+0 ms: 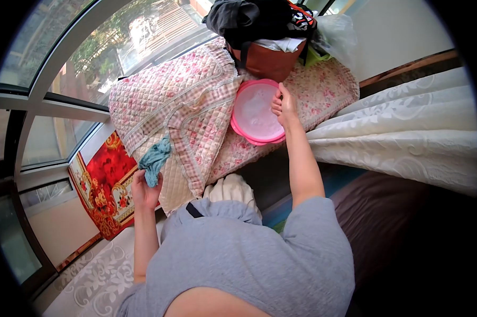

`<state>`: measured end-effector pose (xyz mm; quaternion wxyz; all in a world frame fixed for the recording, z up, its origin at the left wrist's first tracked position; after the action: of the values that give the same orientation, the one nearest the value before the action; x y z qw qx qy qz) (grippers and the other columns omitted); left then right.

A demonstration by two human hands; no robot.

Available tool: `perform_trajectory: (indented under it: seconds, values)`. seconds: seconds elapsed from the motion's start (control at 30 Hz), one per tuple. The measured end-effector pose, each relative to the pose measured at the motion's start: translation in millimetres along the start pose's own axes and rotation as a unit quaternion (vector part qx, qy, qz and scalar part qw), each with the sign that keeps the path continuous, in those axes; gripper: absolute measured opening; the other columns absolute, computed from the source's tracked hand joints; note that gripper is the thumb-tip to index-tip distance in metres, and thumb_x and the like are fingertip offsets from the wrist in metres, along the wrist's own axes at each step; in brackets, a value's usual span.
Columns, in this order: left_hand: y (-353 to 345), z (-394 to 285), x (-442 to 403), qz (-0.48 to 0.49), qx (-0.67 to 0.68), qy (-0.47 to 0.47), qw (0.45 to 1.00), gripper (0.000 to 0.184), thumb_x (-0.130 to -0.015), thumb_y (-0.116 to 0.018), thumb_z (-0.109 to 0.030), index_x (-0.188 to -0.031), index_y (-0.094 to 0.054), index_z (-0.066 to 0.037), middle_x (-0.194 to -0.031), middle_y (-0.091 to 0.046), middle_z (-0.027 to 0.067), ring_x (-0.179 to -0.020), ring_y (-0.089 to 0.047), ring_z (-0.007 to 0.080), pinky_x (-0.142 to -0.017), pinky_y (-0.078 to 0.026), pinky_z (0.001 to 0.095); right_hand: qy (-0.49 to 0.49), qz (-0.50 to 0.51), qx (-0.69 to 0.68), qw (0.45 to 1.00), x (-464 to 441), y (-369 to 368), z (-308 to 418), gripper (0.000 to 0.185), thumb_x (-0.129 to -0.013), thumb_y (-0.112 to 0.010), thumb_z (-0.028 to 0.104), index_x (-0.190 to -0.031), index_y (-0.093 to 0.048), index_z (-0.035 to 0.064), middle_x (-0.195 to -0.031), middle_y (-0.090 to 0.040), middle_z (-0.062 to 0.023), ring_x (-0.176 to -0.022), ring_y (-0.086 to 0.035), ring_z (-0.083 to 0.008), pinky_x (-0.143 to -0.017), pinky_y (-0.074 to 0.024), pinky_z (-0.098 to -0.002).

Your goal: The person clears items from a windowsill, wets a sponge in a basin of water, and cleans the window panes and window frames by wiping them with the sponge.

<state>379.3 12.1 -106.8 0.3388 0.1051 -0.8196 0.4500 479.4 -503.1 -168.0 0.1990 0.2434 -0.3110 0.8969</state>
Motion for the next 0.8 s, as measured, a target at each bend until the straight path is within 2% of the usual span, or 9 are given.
perform_trajectory:
  seconds: [0.1, 0.2, 0.27, 0.37, 0.47, 0.6, 0.67, 0.73, 0.8]
  values:
    - [-4.5, -4.1, -2.5, 0.023, -0.009, -0.006, 1.000, 0.028, -0.094, -0.055, -0.012, -0.121, -0.061, -0.005, -0.120, -0.068, 0.0080, -0.109, -0.064, 0.0231, -0.098, -0.050, 0.0407, -0.042, 0.214, -0.068, 0.974, 30.1, -33.5, 23.3, 0.026, -0.101, -0.061, 0.037, -0.099, -0.057, 0.0105, -0.067, -0.052, 0.0003, -0.047, -0.043, -0.0090, -0.040, -0.0291, -0.0239]
    - [-12.9, -10.3, -12.9, 0.047, -0.003, -0.013, 0.999, 0.032, -0.094, -0.053, -0.011, -0.125, -0.060, -0.004, -0.124, -0.067, 0.0090, -0.115, -0.063, 0.0241, -0.101, -0.049, 0.0409, 0.024, 0.033, 0.238, 0.970, -9.4, 24.8, -25.0, 0.027, -0.099, -0.065, 0.031, -0.109, -0.060, 0.0068, -0.081, -0.063, -0.0044, -0.060, -0.057, -0.0113, -0.046, -0.0408, -0.0239]
    - [-22.8, -16.4, -20.6, 0.068, -0.022, -0.035, 0.997, 0.031, -0.093, -0.057, -0.011, -0.122, -0.061, -0.003, -0.122, -0.068, 0.0093, -0.112, -0.064, 0.0251, -0.101, -0.049, 0.0420, 0.124, -0.005, 0.499, 0.858, -29.2, 50.7, -51.6, 0.030, -0.097, -0.066, 0.025, -0.117, -0.059, 0.0043, -0.091, -0.068, -0.0074, -0.073, -0.065, -0.0141, -0.053, -0.0490, -0.0263]
    - [-52.0, -26.0, -18.2, 0.108, -0.059, -0.078, 0.989, 0.045, -0.093, -0.057, -0.011, -0.138, -0.054, -0.007, -0.133, -0.063, 0.0077, -0.122, -0.060, 0.0233, -0.106, -0.047, 0.0400, 0.124, 0.023, 0.313, 0.941, 9.7, 16.4, -25.7, 0.038, -0.095, -0.060, 0.013, -0.132, -0.055, 0.0025, -0.121, -0.067, -0.0092, -0.107, -0.064, -0.0173, -0.078, -0.0570, -0.0322]
    - [-38.9, -20.3, -39.3, 0.097, -0.155, -0.100, 0.978, 0.049, -0.097, -0.053, -0.012, -0.145, -0.050, -0.005, -0.139, -0.058, 0.0069, -0.125, -0.057, 0.0199, -0.107, -0.044, 0.0376, 0.041, 0.046, 0.014, 0.998, 51.9, -22.8, -11.1, 0.039, -0.099, -0.058, 0.023, -0.133, -0.059, 0.0046, -0.117, -0.068, -0.0094, -0.101, -0.064, -0.0168, -0.077, -0.0558, -0.0317]
    - [-10.1, -3.5, -48.7, -0.034, -0.380, -0.083, 0.920, 0.048, -0.103, -0.058, -0.022, -0.147, -0.046, -0.006, -0.142, -0.058, 0.0090, -0.128, -0.057, 0.0223, -0.110, -0.043, 0.0397, 0.132, -0.088, 0.369, 0.916, -6.9, 74.5, -25.5, 0.031, -0.099, -0.064, 0.032, -0.119, -0.068, 0.0089, -0.100, -0.070, -0.0026, -0.088, -0.065, -0.0144, -0.074, -0.0505, -0.0302]
    - [3.9, 2.4, -37.7, -0.059, -0.389, -0.058, 0.918, 0.047, -0.104, -0.057, -0.022, -0.146, -0.046, -0.004, -0.140, -0.059, 0.0104, -0.127, -0.059, 0.0228, -0.107, -0.046, 0.0383, 0.021, -0.042, 0.167, 0.985, 9.7, 73.9, -17.5, 0.028, -0.097, -0.067, 0.033, -0.114, -0.069, 0.0104, -0.096, -0.071, -0.0001, -0.085, -0.065, -0.0137, -0.079, -0.0504, -0.0310]
    - [12.4, 1.2, -23.6, -0.033, -0.308, -0.025, 0.950, 0.045, -0.104, -0.055, -0.021, -0.145, -0.047, -0.003, -0.137, -0.062, 0.0119, -0.123, -0.062, 0.0235, -0.103, -0.050, 0.0368, 0.015, 0.007, -0.051, 0.999, 55.7, 19.6, 4.0, 0.025, -0.097, -0.069, 0.031, -0.113, -0.070, 0.0119, -0.094, -0.071, 0.0004, -0.085, -0.066, -0.0133, -0.078, -0.0517, -0.0312]
    - [24.7, -0.7, -6.5, -0.035, -0.264, -0.018, 0.964, 0.039, -0.105, -0.054, -0.021, -0.140, -0.051, -0.004, -0.132, -0.065, 0.0132, -0.115, -0.067, 0.0235, -0.097, -0.054, 0.0352, 0.057, 0.057, -0.126, 0.989, 73.0, -11.8, 12.7, 0.020, -0.099, -0.067, 0.030, -0.108, -0.072, 0.0125, -0.091, -0.073, -0.0022, -0.082, -0.068, -0.0149, -0.078, -0.0551, -0.0343]
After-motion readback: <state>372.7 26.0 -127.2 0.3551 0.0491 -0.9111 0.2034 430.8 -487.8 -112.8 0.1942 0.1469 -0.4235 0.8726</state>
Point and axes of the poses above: each hand's wrist, its own x-axis away from the middle knuckle, its own y-axis out of the back of the hand, z = x × y, the point moved 7 cm from there along -x, towards the middle knuckle
